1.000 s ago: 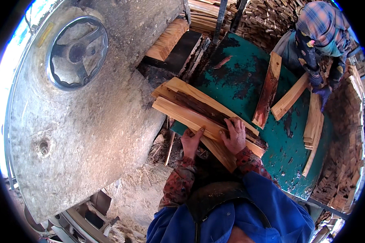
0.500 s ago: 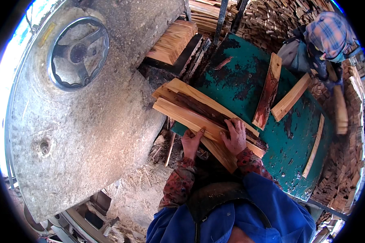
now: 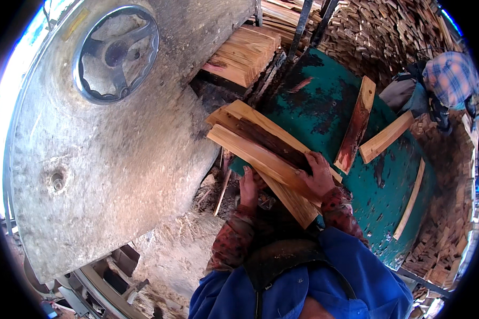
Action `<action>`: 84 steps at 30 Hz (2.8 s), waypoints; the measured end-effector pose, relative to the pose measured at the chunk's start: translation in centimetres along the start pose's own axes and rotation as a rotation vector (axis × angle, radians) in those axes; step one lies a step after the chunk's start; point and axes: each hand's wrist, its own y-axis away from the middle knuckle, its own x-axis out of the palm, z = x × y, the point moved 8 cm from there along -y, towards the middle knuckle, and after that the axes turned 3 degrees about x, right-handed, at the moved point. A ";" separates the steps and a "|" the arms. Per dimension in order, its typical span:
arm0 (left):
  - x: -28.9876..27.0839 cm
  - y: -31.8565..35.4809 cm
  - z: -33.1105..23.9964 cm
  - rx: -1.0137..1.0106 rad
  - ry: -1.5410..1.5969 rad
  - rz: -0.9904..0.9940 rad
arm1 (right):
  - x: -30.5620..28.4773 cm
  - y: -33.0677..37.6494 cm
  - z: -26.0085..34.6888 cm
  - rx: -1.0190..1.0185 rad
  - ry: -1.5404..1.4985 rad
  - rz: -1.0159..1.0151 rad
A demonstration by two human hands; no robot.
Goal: The person picks up cut wooden planks from a green metal table and stacks them onto a nearby pile. The person repeatedly gathers planks and adds them to the stack, working alongside another person who is also handling wood.
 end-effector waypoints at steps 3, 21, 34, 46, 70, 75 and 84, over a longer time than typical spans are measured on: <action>0.4 0.0 -0.4 -0.014 0.058 0.034 | 0.3 0.2 0.3 -0.001 0.055 0.033; 1.6 0.2 -2.3 -0.022 0.120 -0.035 | -0.8 2.4 3.3 0.006 -0.057 0.201; 2.1 -0.7 -2.9 0.169 0.023 -0.103 | -1.8 -3.5 4.6 -0.096 -0.082 0.065; 1.1 -0.6 -2.4 0.053 -0.171 -0.132 | 1.5 -17.7 7.9 -0.239 0.288 -0.091; 1.9 -0.4 -3.1 0.224 -0.024 -0.080 | -1.6 -16.5 5.8 -0.244 0.341 -0.112; 1.6 -1.0 -2.9 0.277 0.017 -0.079 | -2.0 -15.4 5.5 -0.257 0.357 -0.060; 0.9 -1.0 -1.7 0.116 -0.061 -0.100 | -2.8 -12.0 5.5 -0.246 0.354 -0.054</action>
